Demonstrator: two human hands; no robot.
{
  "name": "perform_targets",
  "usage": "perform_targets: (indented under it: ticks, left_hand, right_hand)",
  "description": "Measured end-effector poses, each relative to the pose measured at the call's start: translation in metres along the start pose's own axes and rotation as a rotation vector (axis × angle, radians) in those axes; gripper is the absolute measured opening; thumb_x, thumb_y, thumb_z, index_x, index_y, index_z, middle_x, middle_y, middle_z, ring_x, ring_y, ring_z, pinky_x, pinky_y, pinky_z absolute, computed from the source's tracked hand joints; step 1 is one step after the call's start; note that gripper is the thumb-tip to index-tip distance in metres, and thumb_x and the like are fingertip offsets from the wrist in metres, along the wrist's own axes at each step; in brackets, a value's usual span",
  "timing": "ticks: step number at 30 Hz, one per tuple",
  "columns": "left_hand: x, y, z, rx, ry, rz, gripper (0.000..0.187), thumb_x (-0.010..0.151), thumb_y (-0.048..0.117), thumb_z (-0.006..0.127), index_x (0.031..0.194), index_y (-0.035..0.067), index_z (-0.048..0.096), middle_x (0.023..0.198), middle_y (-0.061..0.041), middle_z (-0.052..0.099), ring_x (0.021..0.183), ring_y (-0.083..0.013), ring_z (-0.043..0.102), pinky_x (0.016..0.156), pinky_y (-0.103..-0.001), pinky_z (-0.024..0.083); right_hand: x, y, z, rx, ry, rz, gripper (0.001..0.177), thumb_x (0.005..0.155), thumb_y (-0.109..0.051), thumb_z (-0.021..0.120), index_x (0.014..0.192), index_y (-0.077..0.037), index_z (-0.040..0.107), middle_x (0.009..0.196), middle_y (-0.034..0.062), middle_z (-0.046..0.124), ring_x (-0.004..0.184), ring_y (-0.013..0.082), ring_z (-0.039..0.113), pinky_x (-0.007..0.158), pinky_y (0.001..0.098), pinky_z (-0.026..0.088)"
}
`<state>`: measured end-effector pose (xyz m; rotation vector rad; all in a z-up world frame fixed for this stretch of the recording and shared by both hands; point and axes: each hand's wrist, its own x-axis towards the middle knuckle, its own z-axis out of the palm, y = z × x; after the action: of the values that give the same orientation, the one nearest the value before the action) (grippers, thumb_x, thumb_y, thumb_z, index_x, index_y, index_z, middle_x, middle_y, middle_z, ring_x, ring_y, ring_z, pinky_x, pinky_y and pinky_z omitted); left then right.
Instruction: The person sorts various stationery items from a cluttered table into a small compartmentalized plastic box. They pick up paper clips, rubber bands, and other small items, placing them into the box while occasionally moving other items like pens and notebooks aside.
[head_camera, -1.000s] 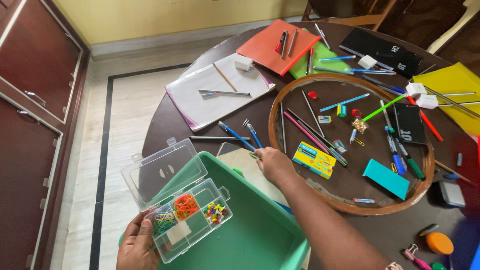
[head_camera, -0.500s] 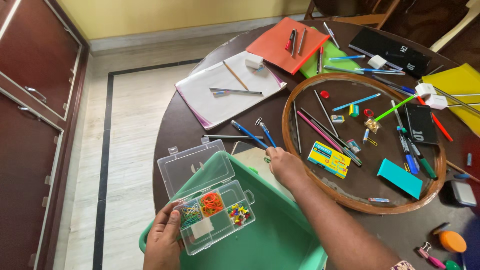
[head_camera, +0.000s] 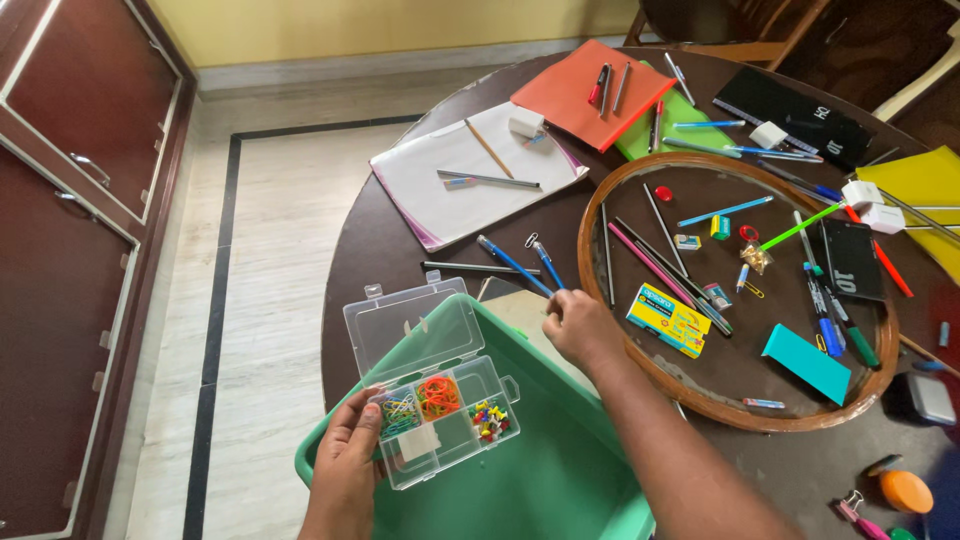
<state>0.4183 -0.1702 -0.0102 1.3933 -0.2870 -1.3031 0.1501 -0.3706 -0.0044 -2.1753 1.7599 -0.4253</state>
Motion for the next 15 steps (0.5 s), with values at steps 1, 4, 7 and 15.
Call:
perform_targets:
  ticks: [1, 4, 7, 15]
  left_hand:
    - [0.0, -0.001, 0.0, -0.007, -0.009, 0.003, 0.036, 0.101, 0.027, 0.051, 0.132, 0.012, 0.062, 0.116, -0.004, 0.071, 0.099, -0.013, 0.069, 0.072, -0.039, 0.06]
    - [0.0, -0.003, 0.002, -0.03, -0.034, 0.011, 0.036, 0.101, 0.027, 0.051, 0.132, 0.011, 0.062, 0.114, -0.005, 0.072, 0.096, -0.014, 0.069, 0.071, -0.038, 0.059]
    - [0.0, -0.006, 0.006, -0.041, -0.056, 0.02, 0.036, 0.102, 0.026, 0.051, 0.132, 0.01, 0.062, 0.112, -0.006, 0.071, 0.094, -0.0145, 0.068, 0.071, -0.037, 0.059]
    - [-0.005, 0.001, 0.005, -0.03, -0.02, -0.034, 0.036, 0.102, 0.027, 0.049, 0.131, 0.011, 0.061, 0.112, -0.006, 0.072, 0.094, -0.0159, 0.069, 0.072, -0.038, 0.061]
  right_hand:
    - [-0.002, -0.009, -0.008, 0.164, -0.011, 0.015, 0.017, 0.086, -0.019, 0.066, 0.098, -0.009, 0.072, 0.092, 0.012, 0.073, 0.082, 0.0255, 0.071, 0.077, 0.0396, 0.056]
    - [-0.015, -0.051, -0.024, 0.622, -0.13, -0.045, 0.021, 0.084, -0.013, 0.067, 0.104, -0.007, 0.072, 0.089, 0.0094, 0.075, 0.073, 0.0112, 0.068, 0.068, 0.0286, 0.056]
    - [-0.047, -0.097, -0.026, 0.681, -0.36, -0.28, 0.021, 0.084, -0.008, 0.069, 0.105, -0.005, 0.074, 0.093, 0.0074, 0.075, 0.071, 0.0111, 0.064, 0.065, 0.0277, 0.055]
    - [-0.039, -0.069, -0.035, 0.417, -0.066, -0.148, 0.018, 0.09, -0.017, 0.071, 0.106, -0.01, 0.076, 0.104, 0.0072, 0.078, 0.083, 0.0192, 0.076, 0.074, 0.0305, 0.061]
